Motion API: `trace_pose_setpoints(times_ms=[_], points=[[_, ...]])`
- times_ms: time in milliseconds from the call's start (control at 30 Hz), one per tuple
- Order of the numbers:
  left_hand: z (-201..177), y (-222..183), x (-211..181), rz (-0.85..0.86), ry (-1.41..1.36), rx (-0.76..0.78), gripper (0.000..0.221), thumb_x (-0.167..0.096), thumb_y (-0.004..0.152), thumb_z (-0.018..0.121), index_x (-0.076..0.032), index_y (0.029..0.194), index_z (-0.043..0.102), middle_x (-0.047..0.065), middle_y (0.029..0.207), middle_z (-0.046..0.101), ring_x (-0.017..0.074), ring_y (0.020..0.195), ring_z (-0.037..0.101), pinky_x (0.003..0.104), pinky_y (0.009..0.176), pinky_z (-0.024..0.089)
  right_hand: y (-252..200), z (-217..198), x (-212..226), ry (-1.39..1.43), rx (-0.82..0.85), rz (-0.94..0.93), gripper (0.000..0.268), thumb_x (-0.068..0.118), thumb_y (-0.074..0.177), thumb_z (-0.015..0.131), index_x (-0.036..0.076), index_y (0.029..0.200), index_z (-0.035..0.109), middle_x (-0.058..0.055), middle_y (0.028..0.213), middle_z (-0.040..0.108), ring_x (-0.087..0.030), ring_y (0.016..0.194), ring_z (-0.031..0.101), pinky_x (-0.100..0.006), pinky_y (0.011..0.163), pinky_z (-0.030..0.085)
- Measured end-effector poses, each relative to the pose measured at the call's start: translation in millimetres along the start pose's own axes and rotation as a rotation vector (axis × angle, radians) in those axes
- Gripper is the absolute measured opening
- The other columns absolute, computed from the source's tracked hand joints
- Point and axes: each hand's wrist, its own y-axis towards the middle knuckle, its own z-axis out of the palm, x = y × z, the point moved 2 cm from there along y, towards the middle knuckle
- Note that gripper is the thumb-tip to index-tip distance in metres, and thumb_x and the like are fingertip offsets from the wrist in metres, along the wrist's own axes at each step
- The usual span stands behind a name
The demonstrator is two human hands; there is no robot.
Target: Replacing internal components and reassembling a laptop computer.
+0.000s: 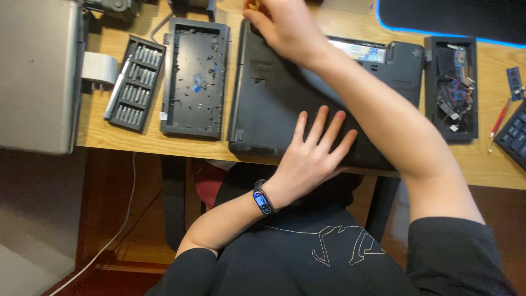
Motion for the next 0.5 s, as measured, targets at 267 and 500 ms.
trace_pose_setpoints(times_ms=[267, 500], points=[[-5.1, -1.9, 1.4, -0.009, -0.039, -0.021, 0.076, -0.047, 0.078, 0.08, -0.009, 0.14, 0.06, 0.024, 0.154, 0.048, 0.0456, 0.145, 0.044, 0.067, 0.118, 0.036, 17.9, -28.2, 21.9, 0.163, 0.056, 0.241, 0.009, 0.007, 0.109, 0.066, 0.001, 0.105, 0.071, -0.011, 0.085, 0.071, -0.018, 0.074, 0.067, -0.031, 0.069, 0.05], [-6.0, -5.1, 1.1, -0.003, -0.004, -0.051, 0.073, -0.045, 0.081, 0.08, -0.011, 0.142, 0.059, 0.022, 0.156, 0.048, 0.0437, 0.146, 0.044, 0.064, 0.12, 0.036, 24.1, -58.4, 39.1, 0.312, -0.08, 0.209, 0.008, -0.006, 0.109, 0.063, -0.006, 0.116, 0.068, -0.015, 0.099, 0.073, -0.018, 0.09, 0.07, -0.031, 0.081, 0.055]])
